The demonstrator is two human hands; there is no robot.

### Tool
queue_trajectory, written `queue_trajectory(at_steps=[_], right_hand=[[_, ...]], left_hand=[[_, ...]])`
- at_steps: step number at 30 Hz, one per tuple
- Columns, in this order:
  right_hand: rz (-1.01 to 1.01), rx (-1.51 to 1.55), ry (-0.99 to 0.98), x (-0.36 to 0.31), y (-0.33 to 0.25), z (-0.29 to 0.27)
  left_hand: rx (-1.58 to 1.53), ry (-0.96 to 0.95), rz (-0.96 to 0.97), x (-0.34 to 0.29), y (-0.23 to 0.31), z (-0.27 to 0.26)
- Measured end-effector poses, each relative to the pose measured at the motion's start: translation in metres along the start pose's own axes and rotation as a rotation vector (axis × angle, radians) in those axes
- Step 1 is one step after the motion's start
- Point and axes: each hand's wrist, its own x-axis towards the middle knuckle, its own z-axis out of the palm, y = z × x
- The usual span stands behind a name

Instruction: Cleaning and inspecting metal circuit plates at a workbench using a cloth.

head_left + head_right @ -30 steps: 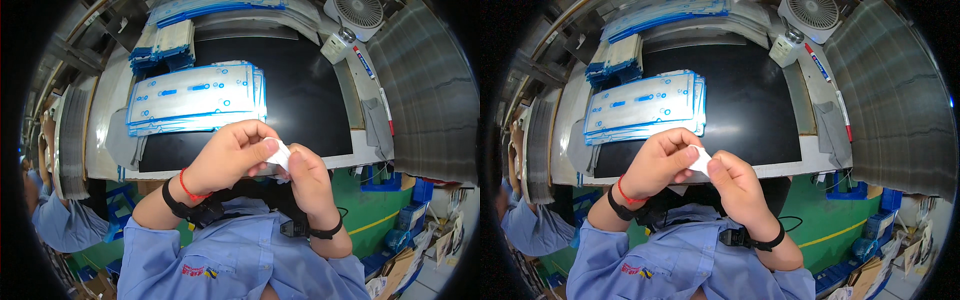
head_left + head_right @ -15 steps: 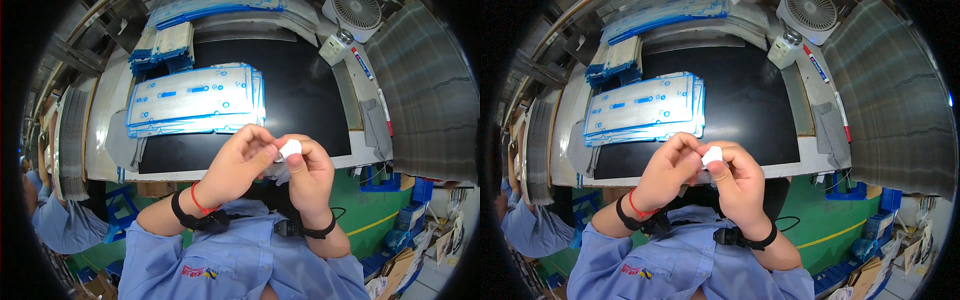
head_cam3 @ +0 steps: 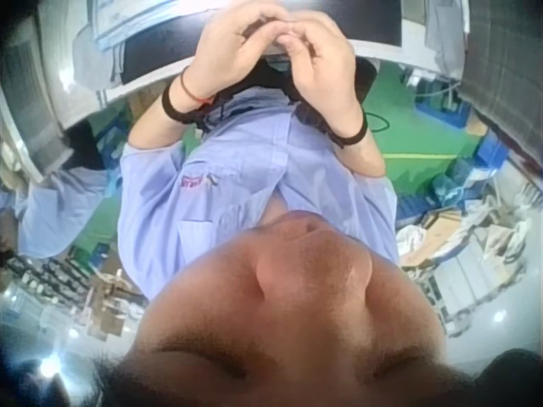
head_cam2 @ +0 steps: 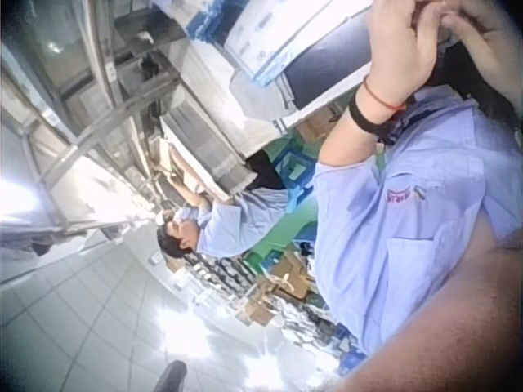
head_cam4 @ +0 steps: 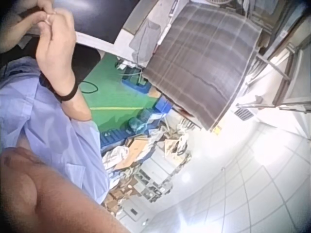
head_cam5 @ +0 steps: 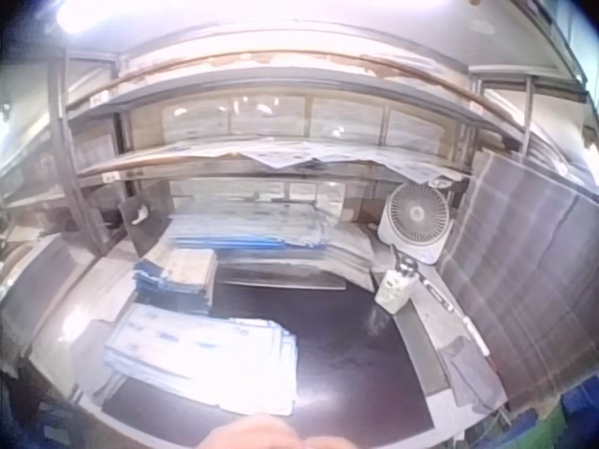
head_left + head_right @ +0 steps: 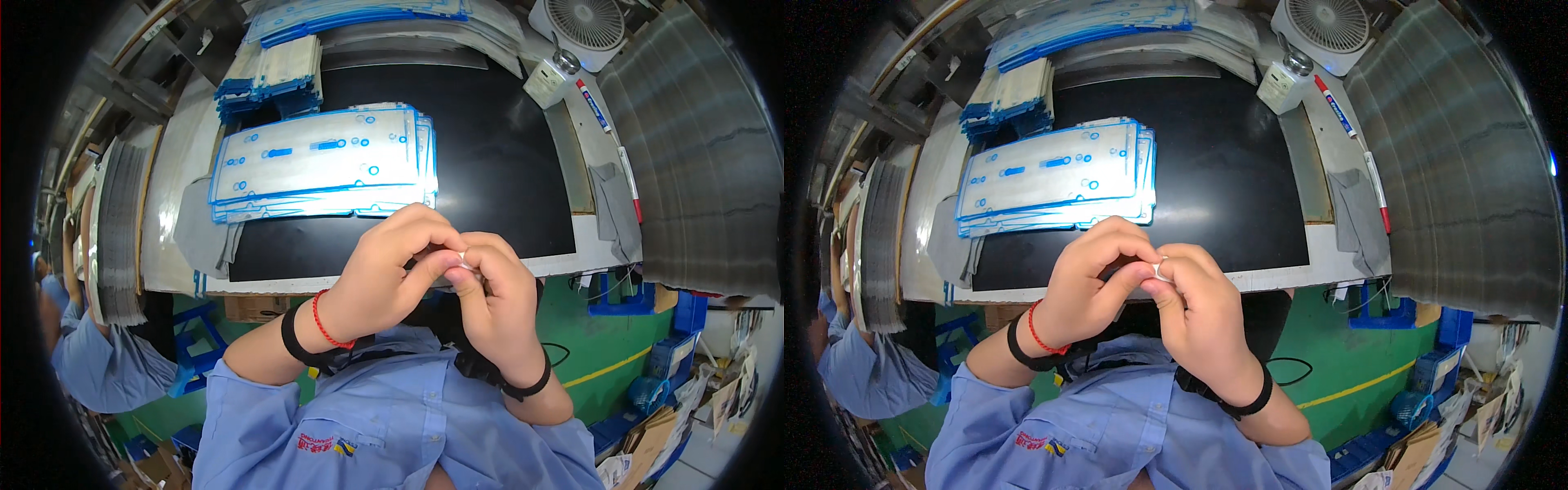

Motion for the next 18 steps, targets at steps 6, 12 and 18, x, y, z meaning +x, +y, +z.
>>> queue_trajectory(at_steps=[6,12,18], right_hand=[[-0.186,-0.100,-0.063,0.005,0.002,-0.010],[-0.122,-0.008,-0.096,0.003,-0.005,-0.012],[0.095,0.558,0.039,-0.010,0.016,0.007]], left_hand=[[-0.134,-0.049,-0.088,-0.001,0.000,-0.002],[-0.078,-0.040,-0.043,-0.002,-0.002,-0.006],[-0.124,0.111,-0.083,0.002,0.008,0.007]])
